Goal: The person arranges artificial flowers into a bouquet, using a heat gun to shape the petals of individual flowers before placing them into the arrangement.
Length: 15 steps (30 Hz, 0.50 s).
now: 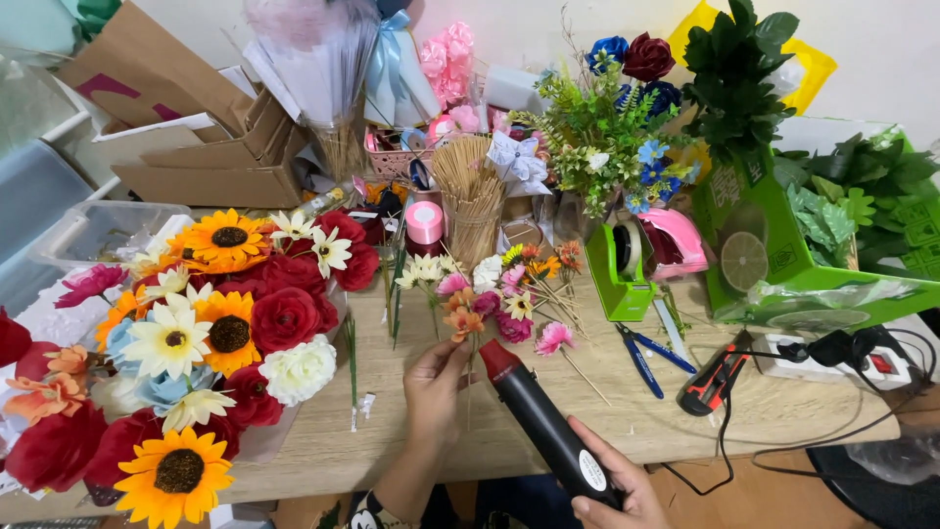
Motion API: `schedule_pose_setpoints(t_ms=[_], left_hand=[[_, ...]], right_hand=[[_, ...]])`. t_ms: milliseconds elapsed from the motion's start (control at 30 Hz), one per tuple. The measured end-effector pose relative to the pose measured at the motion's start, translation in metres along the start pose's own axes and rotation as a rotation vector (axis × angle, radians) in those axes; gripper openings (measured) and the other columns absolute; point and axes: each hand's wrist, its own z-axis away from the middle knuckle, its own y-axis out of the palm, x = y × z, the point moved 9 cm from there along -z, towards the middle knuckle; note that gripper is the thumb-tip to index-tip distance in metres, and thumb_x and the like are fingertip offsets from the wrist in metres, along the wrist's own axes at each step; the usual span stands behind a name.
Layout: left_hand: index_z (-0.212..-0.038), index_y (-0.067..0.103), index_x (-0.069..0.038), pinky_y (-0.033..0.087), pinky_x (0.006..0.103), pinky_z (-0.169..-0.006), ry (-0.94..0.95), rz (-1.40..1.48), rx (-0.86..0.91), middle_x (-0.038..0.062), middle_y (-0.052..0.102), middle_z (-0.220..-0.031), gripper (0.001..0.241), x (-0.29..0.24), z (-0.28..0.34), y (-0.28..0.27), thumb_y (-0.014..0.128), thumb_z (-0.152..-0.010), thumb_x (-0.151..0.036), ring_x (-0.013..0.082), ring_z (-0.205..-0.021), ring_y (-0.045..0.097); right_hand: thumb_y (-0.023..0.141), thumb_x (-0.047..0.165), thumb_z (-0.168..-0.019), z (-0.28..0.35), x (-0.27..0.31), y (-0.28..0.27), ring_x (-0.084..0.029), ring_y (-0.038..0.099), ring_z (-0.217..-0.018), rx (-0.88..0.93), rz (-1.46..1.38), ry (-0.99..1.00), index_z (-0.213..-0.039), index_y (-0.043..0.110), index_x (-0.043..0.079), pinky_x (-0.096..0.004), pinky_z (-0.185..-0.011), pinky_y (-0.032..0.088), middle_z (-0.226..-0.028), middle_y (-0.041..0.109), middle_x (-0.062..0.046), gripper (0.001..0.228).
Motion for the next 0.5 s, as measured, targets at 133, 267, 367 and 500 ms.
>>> schedule_pose_setpoints(t_ms=[133,267,367,500], left_hand=[[-0.105,0.078,0.001,0.063,0.0378,-0.068,-0.001,-0.032,0.07,0.013,0.075,-0.099,0.014,0.004,0.004,0.005,0.07,-0.093,-0.003,0.0242,-0.09,0.069],[-0.11,0.074,-0.001,0.061,0.0378,-0.07,-0.114,0.012,0.137,0.015,0.077,-0.111,0.016,0.005,0.012,0.012,0.065,-0.097,-0.006,0.0274,-0.1,0.073],[-0.111,0.073,-0.004,0.062,0.0397,-0.075,-0.177,0.068,0.138,0.012,0.076,-0.103,0.015,0.01,0.011,0.009,0.066,-0.098,-0.007,0.0233,-0.09,0.069],[-0.109,0.069,0.001,0.06,0.0351,-0.075,-0.291,-0.011,0.094,0.018,0.075,-0.109,0.012,0.002,0.023,0.014,0.06,-0.101,-0.001,0.0273,-0.096,0.07]], right_hand=[[0.081,-0.005,-0.075,-0.006,0.01,0.011,-0.019,0.065,-0.11,0.037,0.108,-0.038,-0.156,0.05,0.014,-0.026,-0.088,0.046,-0.136,0.068,-0.011,0.089],[0.079,-0.007,-0.074,-0.009,0.011,0.013,-0.014,0.071,-0.1,0.066,0.123,-0.093,-0.156,0.046,0.013,-0.022,-0.076,0.054,-0.153,0.059,-0.005,0.09],[0.079,-0.009,-0.077,-0.005,0.002,0.01,-0.011,0.051,-0.05,0.07,0.003,0.004,-0.158,0.049,0.013,-0.022,-0.046,0.035,-0.1,0.075,-0.012,0.089],[0.077,-0.014,-0.077,-0.003,0.0,0.008,-0.011,0.047,-0.048,0.064,-0.036,-0.015,-0.158,0.049,0.012,-0.022,-0.045,0.032,-0.099,0.075,-0.014,0.089]])
